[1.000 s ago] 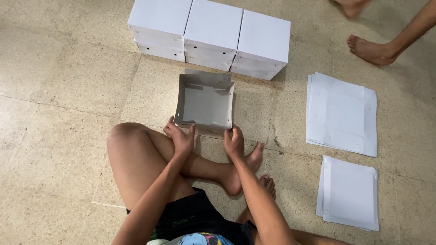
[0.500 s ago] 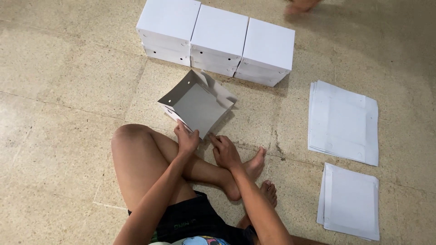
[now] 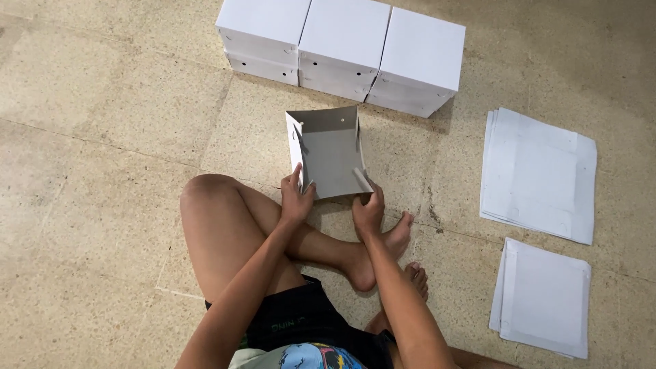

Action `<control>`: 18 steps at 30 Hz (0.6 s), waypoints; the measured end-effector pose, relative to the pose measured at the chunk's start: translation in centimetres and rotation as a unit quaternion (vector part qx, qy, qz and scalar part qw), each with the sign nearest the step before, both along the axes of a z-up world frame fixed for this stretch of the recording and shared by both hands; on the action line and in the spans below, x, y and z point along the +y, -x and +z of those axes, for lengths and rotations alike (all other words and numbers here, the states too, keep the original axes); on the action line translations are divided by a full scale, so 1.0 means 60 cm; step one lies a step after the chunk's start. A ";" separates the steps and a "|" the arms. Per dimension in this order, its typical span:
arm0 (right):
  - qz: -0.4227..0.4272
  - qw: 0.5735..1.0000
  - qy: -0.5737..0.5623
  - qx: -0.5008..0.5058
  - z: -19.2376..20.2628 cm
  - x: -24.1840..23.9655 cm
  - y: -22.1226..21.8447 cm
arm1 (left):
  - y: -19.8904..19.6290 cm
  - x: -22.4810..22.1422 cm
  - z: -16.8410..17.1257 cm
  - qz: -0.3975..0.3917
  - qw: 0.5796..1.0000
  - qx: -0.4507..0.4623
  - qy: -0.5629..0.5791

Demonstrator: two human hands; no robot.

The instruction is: A person sits on the floor and manually assembles a cardboard box by folding its flaps and tucking them into place.

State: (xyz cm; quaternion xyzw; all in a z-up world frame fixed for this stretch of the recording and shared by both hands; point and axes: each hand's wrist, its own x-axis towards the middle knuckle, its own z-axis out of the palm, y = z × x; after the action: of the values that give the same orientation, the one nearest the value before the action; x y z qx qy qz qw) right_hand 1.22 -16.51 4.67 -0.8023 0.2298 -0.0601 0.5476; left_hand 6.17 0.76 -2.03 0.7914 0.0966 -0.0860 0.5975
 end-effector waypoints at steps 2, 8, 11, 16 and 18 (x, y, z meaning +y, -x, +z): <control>0.005 1.000 0.008 -0.002 -0.024 -0.006 -0.001 | 0.000 0.005 -0.010 0.007 1.000 -0.011 -0.001; 0.048 0.992 0.086 -0.073 -0.058 -0.019 0.001 | -0.007 0.012 -0.058 0.064 0.997 -0.043 0.022; 0.051 0.994 0.081 -0.057 -0.089 -0.024 0.001 | -0.003 0.009 0.000 0.070 0.996 -0.007 0.050; 0.036 0.997 0.071 0.001 -0.056 -0.007 0.002 | 0.028 -0.017 0.042 0.082 0.985 -0.125 -0.091; 0.079 0.989 0.118 0.029 -0.060 -0.004 -0.001 | 0.041 -0.023 0.073 0.030 0.967 -0.173 -0.186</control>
State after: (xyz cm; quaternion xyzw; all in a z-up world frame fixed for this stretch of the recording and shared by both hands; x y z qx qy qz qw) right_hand 1.29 -16.73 1.06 -0.8786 0.1724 -0.0203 0.4449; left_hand 3.68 -0.61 2.34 0.8880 0.0297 0.0900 0.4499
